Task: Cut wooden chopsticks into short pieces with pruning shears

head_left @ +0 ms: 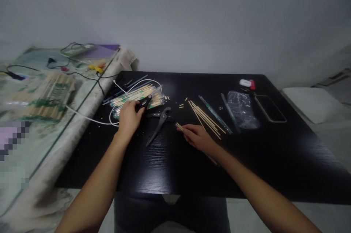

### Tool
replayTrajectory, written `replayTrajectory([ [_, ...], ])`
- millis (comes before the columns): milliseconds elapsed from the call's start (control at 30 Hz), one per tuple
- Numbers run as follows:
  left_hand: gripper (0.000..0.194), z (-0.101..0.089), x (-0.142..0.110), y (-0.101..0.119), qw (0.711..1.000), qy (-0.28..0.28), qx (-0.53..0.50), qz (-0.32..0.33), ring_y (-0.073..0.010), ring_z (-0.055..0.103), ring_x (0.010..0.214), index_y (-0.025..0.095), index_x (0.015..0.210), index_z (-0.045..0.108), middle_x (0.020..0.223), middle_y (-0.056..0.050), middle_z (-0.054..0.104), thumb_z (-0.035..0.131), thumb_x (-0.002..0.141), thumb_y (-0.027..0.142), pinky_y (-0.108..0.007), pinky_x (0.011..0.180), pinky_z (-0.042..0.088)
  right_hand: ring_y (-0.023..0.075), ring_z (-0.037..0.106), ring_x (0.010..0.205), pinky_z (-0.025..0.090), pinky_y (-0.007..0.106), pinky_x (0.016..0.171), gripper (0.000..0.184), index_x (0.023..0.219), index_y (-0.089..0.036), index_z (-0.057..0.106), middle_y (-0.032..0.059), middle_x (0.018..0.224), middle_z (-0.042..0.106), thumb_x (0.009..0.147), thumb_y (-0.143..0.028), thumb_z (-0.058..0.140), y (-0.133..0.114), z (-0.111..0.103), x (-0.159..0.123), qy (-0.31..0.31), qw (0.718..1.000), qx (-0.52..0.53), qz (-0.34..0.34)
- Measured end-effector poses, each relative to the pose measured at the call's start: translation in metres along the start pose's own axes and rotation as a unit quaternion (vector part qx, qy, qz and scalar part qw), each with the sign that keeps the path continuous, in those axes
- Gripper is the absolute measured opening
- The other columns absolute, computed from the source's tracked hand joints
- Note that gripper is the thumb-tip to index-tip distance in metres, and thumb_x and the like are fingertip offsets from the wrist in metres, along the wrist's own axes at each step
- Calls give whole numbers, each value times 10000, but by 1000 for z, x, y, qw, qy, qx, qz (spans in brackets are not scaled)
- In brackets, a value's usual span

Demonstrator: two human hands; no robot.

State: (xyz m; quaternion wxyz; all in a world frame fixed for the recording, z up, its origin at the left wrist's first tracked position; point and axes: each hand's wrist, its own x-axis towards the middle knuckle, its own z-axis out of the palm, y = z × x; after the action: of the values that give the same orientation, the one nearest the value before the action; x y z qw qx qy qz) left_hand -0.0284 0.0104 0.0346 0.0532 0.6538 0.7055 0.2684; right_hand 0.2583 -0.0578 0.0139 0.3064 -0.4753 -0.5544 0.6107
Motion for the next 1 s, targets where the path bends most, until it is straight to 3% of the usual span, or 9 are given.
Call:
replayTrajectory([
  [233, 317, 5, 2, -13, 997, 75, 4, -28, -369, 604, 1147, 144, 1143, 639, 1168, -186, 638, 630, 840, 238, -516, 1033, 470, 72, 416, 450, 293, 204, 414, 372, 1147, -181, 671, -50, 642, 575, 898, -457, 644, 0, 1, 0, 9, 1000, -2, -19],
  [367, 147, 2, -6, 4, 990, 120, -64, 45, -310, 621, 1056, 196, 1009, 641, 1041, -114, 663, 617, 875, 253, -466, 971, 493, 64, 411, 443, 282, 207, 407, 330, 1000, -182, 666, -40, 660, 597, 890, -493, 651, 2, 0, 0, -10, 1000, 0, -12],
  [433, 90, 2, -14, 17, 982, 85, -121, 122, -259, 637, 975, 208, 936, 647, 961, -76, 679, 580, 924, 266, -414, 925, 504, 64, 409, 440, 280, 208, 408, 312, 948, -182, 665, -38, 654, 599, 891, -487, 646, 2, 0, 1, -12, 1000, -8, -13],
  [500, 120, 5, -25, 32, 965, 1, -181, 188, -210, 650, 892, 212, 932, 662, 928, -47, 696, 576, 954, 292, -358, 857, 513, 67, 406, 441, 286, 209, 416, 276, 902, -185, 663, -40, 634, 592, 888, -460, 648, 2, 0, 1, 0, 1000, -19, -16],
  [600, 148, 11, -42, 50, 940, -103, -230, 232, -183, 649, 858, 216, 992, 685, 914, -36, 694, 585, 971, 324, -316, 791, 512, 77, 430, 462, 311, 209, 441, 229, 851, -189, 661, -41, 613, 582, 868, -417, 663, 3, -1, 1, 22, 999, -33, -21],
  [700, 149, 15, -53, 60, 923, -157, -245, 250, -173, 646, 856, 210, 969, 689, 904, -32, 695, 599, 973, 329, -307, 789, 502, 88, 462, 489, 328, 209, 458, 232, 836, -190, 656, -37, 607, 583, 862, -420, 667, 2, -1, 0, 29, 998, -41, -34],
  [867, 165, 19, -58, 63, 914, -210, -278, 210, -147, 613, 749, 207, 917, 679, 830, -10, 668, 602, 965, 344, -259, 645, 455, 83, 462, 491, 332, 213, 455, 290, 856, -185, 661, -28, 648, 603, 876, -474, 670, -3, 0, -4, 22, 998, -35, -47],
  [1000, 201, 20, -52, 58, 920, -155, -341, 114, -136, 568, 699, 200, 883, 674, 765, 8, 636, 620, 943, 384, -260, 658, 439, 76, 456, 473, 333, 218, 444, 347, 956, -173, 684, -20, 697, 631, 903, -513, 644, -7, 0, -5, -9, 999, -21, -42],
])
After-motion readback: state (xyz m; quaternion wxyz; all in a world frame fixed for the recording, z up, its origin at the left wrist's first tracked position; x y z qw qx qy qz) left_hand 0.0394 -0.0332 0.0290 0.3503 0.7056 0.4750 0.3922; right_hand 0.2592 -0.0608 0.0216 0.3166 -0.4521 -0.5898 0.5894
